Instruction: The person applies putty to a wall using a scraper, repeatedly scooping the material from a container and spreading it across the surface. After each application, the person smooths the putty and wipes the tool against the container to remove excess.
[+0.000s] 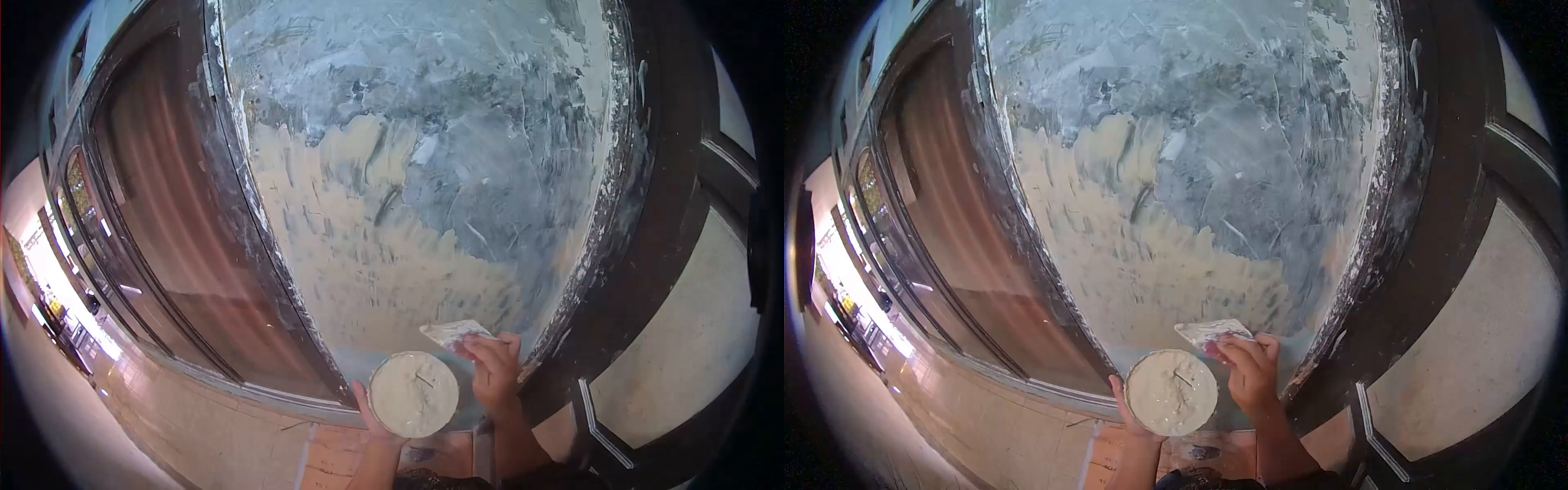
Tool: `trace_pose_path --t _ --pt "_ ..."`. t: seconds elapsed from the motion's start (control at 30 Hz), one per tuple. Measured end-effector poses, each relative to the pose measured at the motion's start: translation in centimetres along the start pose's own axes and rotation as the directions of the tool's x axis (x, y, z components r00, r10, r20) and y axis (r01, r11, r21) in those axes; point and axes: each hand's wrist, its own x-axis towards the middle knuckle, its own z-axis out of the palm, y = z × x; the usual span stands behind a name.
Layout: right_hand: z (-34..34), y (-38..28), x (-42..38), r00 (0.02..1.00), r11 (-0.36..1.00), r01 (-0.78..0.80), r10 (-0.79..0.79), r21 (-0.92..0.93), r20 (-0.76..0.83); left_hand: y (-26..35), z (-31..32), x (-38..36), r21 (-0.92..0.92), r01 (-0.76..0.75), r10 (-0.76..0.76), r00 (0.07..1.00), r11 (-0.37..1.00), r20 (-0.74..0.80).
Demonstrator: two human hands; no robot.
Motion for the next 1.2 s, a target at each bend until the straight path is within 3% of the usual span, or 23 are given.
trace_pose_path --t 0.07,0.13,0.2,0.27,0.33,0.4,0.43,0.5,0.53,0.6,0.8,0.9,1.07,1.2 --pt "-0.4 -0.1 1.6 0.997 1.000 -0.012 0.014 0.026 -0.080 0.0 -0.9 0.1 -0.122 0.085 -0.080 0.996 0.989 0.046" --pt "-0.4 0.4 2.7 0.978 0.982 -0.136 0.154 0.130 -0.139 -0.1 -3.1 0.7 -0.097 0.050 -0.047 0.998 0.994 0.031" --pt "-1.4 -0.1 4.7 0.980 0.988 -0.106 0.124 0.115 -0.158 0.6 -3.7 0.9 -0.171 0.033 -0.027 0.999 0.985 0.036" --pt "-1.6 -0.3 6.1 0.908 0.915 -0.337 0.378 0.221 -0.181 1.7 -3.1 0.6 -0.186 0.042 -0.024 0.995 0.982 0.096" --pt "-1.4 -0.5 8.8 0.894 0.912 -0.306 0.373 0.273 -0.248 2.6 -3.5 1.0 -0.198 0.051 -0.020 0.987 0.979 0.159" --pt "-1.1 -0.3 11.5 0.895 0.936 -0.180 0.284 0.303 -0.344 3.1 -5.4 1.8 -0.041 -0.116 0.118 0.991 0.992 0.059" --pt "-1.0 -0.2 12.8 0.894 0.936 -0.178 0.283 0.305 -0.348 4.0 -4.9 1.7 -0.038 -0.117 0.119 0.991 0.992 0.062" --pt "-0.8 0.0 15.1 0.902 0.956 -0.171 0.249 0.238 -0.353 5.5 -4.0 1.2 -0.426 0.049 0.018 0.988 0.903 0.152" --pt "-0.8 0.0 16.1 0.902 0.957 -0.166 0.245 0.238 -0.356 5.9 -4.3 1.4 -0.426 0.048 0.022 0.987 0.903 0.157" --pt "-0.7 0.0 17.8 0.927 0.960 -0.208 0.255 0.188 -0.274 6.3 -5.3 1.7 -0.113 -0.088 0.110 0.972 0.990 0.210" --pt "0.3 -0.3 20.6 0.946 0.974 -0.225 0.225 0.026 -0.234 6.8 -6.3 1.8 -0.184 -0.086 0.115 0.981 0.979 0.155" --pt "1.1 0.3 21.4 0.974 0.987 -0.098 0.069 -0.125 -0.215 6.8 -6.3 1.5 -0.113 -0.100 0.115 0.983 0.989 0.142" --pt "0.6 0.5 22.6 0.955 0.985 -0.147 0.117 -0.095 -0.271 6.3 -6.4 1.1 -0.146 -0.116 0.138 0.980 0.982 0.146" --pt "1.1 0.2 22.9 0.982 0.979 -0.037 -0.001 -0.199 -0.186 5.8 -6.3 1.0 -0.126 -0.135 0.148 0.983 0.983 0.105"
